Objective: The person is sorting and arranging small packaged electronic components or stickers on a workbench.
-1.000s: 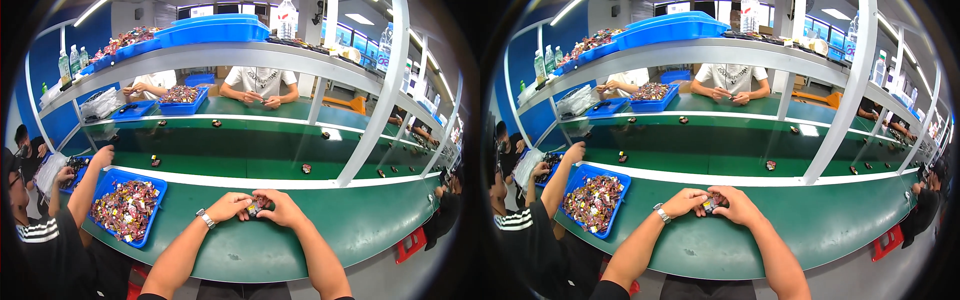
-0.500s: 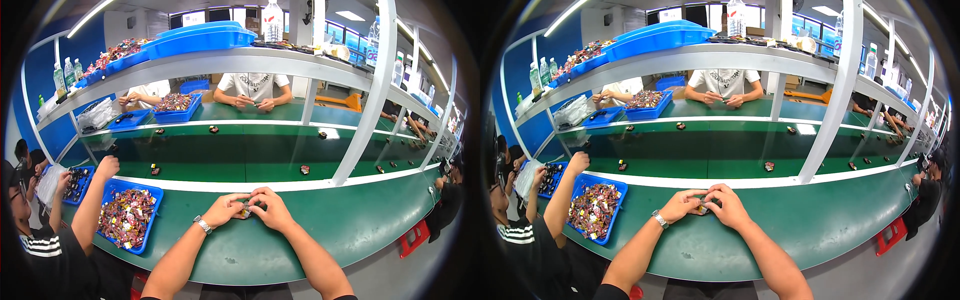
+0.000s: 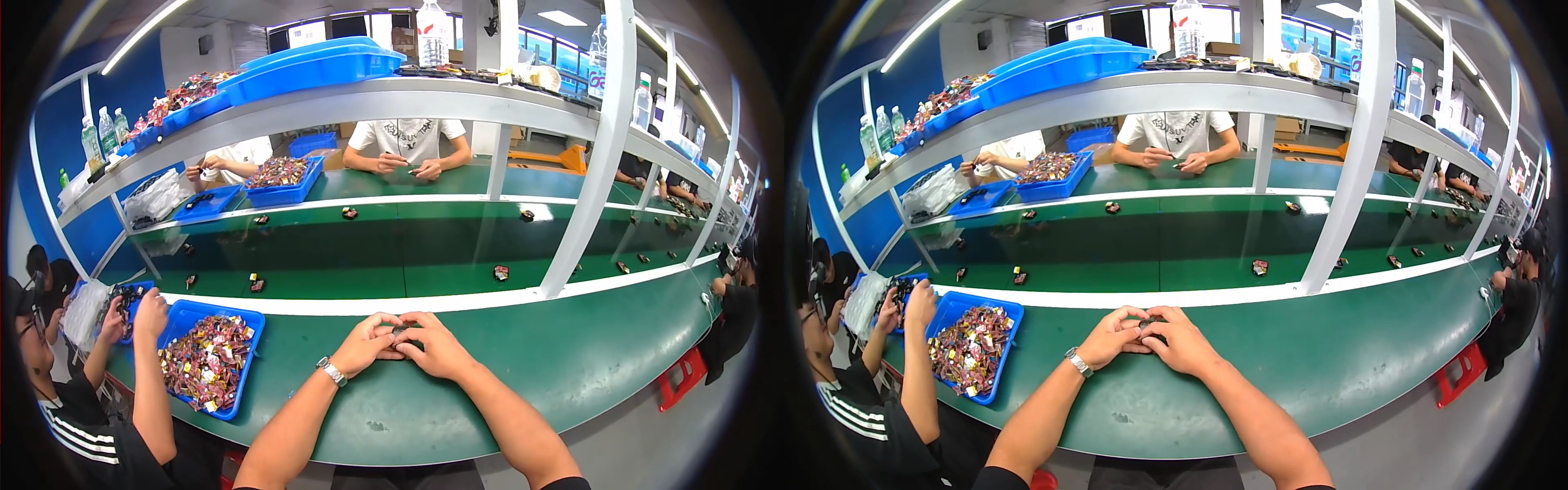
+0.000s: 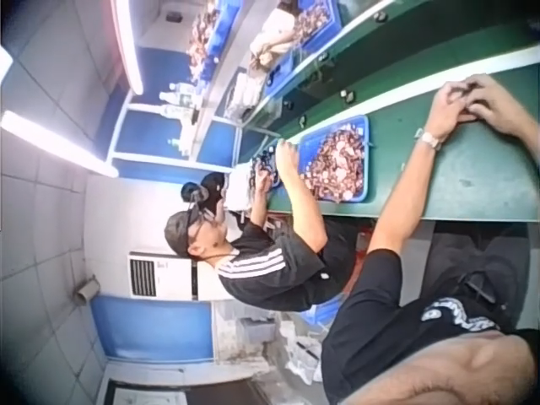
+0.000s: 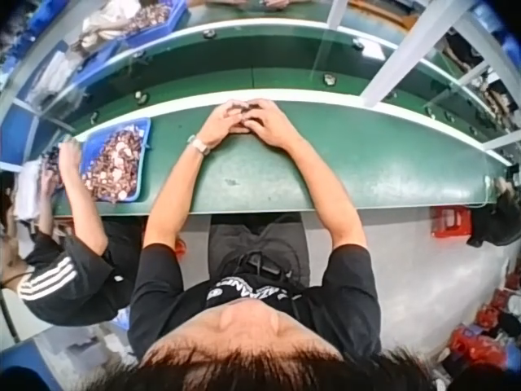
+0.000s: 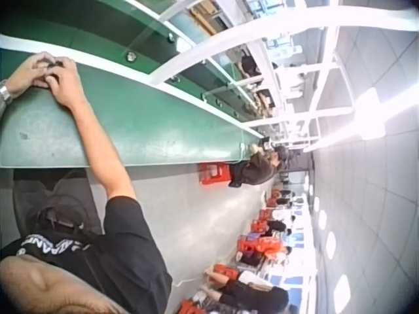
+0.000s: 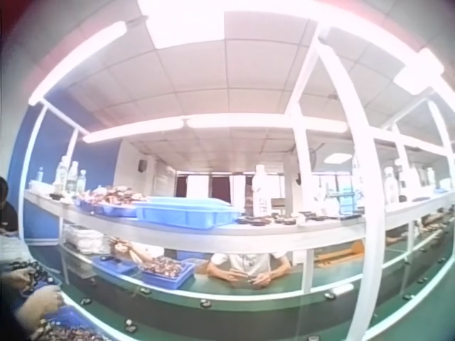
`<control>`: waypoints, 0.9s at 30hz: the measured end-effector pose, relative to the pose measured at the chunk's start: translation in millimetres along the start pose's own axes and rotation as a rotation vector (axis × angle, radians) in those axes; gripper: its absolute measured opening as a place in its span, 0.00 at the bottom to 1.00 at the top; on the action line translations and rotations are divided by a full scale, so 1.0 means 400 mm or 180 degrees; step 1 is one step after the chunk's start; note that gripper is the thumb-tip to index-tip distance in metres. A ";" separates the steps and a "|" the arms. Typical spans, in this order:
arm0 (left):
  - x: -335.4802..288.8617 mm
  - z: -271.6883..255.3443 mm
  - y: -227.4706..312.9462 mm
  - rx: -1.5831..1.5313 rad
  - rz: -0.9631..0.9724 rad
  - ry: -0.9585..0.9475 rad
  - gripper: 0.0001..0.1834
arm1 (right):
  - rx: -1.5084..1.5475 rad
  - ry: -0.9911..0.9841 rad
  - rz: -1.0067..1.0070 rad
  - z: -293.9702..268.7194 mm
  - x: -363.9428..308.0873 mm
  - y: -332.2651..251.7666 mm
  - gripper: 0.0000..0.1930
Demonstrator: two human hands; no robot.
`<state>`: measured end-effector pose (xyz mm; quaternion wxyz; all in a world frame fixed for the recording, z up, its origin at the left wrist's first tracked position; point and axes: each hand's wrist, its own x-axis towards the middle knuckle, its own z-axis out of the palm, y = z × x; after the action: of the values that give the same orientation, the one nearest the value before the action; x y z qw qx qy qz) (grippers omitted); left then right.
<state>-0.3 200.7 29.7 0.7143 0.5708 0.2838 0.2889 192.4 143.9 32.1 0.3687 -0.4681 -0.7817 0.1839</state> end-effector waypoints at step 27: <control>0.005 -0.017 -0.024 -0.0492 0.0225 -0.0331 0.15 | -0.0099 0.0793 -0.0029 0.006 -0.002 -0.025 0.06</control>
<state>-3.2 205.0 19.0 0.7594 0.5378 0.2028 0.3050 184.9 138.5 36.8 0.4565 -0.4894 -0.7348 0.1105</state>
